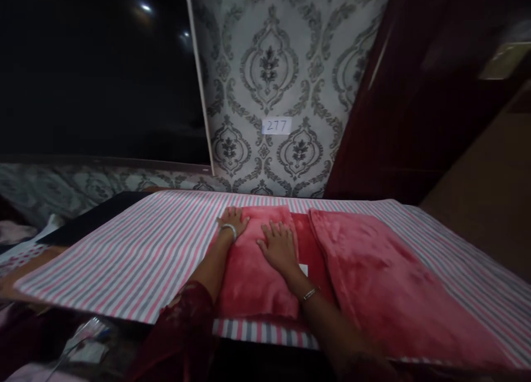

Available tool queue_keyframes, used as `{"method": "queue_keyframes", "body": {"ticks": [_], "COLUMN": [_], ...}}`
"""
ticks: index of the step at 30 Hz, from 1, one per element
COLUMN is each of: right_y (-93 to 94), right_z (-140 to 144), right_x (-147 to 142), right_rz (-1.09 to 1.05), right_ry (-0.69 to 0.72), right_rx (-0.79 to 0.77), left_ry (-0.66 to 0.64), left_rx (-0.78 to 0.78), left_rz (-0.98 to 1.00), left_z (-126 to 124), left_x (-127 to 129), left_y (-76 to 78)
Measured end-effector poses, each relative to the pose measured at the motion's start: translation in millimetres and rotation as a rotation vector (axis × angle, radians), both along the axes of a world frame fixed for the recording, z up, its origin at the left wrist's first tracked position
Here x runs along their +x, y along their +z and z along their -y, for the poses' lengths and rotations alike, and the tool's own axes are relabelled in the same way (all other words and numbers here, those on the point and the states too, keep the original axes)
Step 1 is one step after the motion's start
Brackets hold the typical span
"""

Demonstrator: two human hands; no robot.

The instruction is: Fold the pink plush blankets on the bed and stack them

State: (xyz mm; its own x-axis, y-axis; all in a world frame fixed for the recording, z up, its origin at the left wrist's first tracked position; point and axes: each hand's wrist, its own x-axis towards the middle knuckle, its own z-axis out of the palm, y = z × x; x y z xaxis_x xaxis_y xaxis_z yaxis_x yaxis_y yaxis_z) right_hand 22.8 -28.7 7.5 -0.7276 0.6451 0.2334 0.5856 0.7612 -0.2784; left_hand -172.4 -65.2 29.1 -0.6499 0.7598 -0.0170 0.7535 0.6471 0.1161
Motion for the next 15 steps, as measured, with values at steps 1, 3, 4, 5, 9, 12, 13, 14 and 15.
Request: {"method": "queue_keyframes", "body": {"ticks": [1,3,4,5,9,12,13,14,15], "right_y": [2.3,9.0,13.0,16.6,17.6,2.9,-2.6,-7.4,-11.2], "right_z": [-1.0,-2.6,-2.5,-1.2,22.4,55.1,65.4,73.9,80.1], "right_x": [-0.9,-0.9,0.7,4.1,37.0,70.4,79.1,85.6,89.8], "right_rz": [-0.001,0.009,0.023,0.044,0.111,0.066,0.044,0.023,0.006], "right_ry": [0.000,0.002,0.007,0.016,0.144,0.284,0.302,0.303,0.294], "right_rx": [-0.015,-0.055,-0.082,-0.117,-0.213,-0.154,-0.125,-0.096,-0.072], "left_ry": [-0.003,-0.013,-0.018,-0.024,-0.038,-0.042,-0.044,-0.046,-0.049], "left_rx": [0.000,-0.001,-0.004,-0.009,-0.033,-0.051,-0.057,-0.065,-0.073], "left_rz": [-0.005,-0.009,-0.008,-0.006,-0.001,-0.001,0.000,0.003,0.007], "left_z": [-0.2,-0.6,-0.9,-1.0,-2.2,-3.7,-4.3,-4.7,-4.9], "left_x": [-0.3,0.0,0.5,0.9,0.4,-1.0,-1.1,-0.8,0.1], "left_y": [-0.7,1.3,3.1,4.9,6.2,4.9,5.9,8.1,11.5]}}
